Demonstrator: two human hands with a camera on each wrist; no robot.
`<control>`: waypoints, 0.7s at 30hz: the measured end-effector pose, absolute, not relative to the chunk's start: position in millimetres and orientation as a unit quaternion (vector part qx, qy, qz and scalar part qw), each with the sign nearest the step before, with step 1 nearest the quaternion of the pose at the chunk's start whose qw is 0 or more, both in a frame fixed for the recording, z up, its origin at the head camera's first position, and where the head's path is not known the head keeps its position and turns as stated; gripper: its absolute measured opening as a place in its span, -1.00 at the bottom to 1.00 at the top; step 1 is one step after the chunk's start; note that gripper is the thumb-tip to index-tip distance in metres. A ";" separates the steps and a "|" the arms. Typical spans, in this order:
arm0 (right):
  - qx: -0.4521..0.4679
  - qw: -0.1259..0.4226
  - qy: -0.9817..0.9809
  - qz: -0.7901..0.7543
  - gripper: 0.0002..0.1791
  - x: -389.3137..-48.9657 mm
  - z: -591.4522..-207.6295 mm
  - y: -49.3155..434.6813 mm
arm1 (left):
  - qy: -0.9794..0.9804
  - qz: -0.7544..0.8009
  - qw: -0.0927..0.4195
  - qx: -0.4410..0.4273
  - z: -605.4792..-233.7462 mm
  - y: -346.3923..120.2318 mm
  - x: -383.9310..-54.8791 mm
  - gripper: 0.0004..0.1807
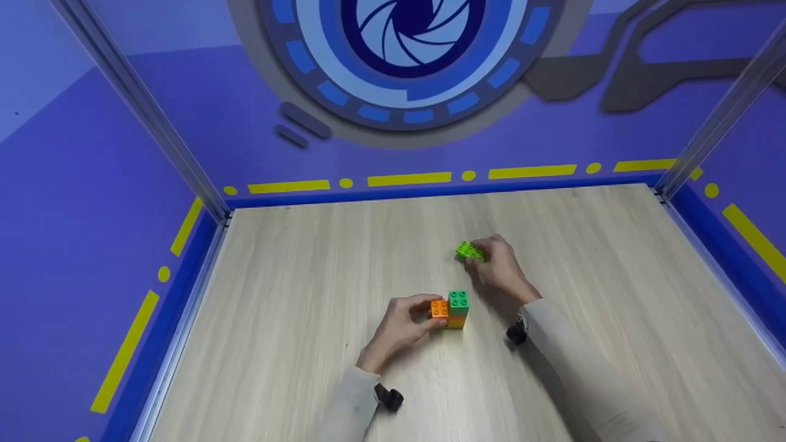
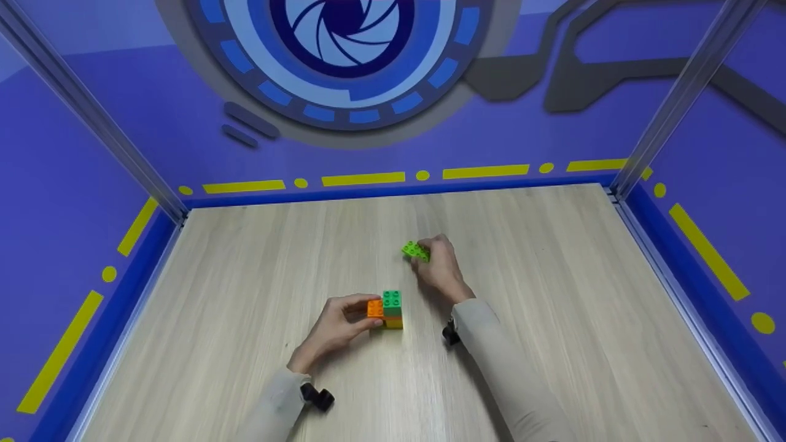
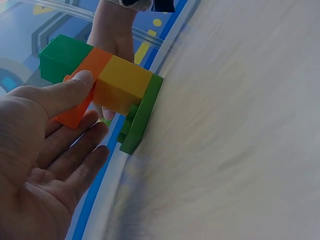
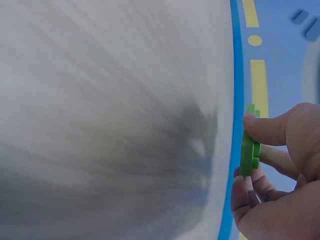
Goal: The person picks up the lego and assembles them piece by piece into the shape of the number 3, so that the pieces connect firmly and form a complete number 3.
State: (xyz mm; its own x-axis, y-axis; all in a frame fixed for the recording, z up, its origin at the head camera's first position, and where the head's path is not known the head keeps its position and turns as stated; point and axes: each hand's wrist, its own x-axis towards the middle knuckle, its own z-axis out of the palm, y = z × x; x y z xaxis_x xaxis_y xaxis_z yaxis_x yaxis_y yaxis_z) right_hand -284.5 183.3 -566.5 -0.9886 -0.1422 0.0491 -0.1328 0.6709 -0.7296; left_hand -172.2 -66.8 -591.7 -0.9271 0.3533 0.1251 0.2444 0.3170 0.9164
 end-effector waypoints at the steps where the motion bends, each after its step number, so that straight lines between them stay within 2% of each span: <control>1: -0.078 0.006 0.914 -0.398 -0.55 -283.2 -564.8 183.3 | 0.810 0.555 0.050 0.184 -591.6 -66.6 -172.0 -0.50; 21: -0.164 -0.012 0.902 -0.399 -0.59 -258.2 -530.7 179.3 | 0.809 0.559 0.052 0.173 -590.7 -66.2 -172.0 -0.51</control>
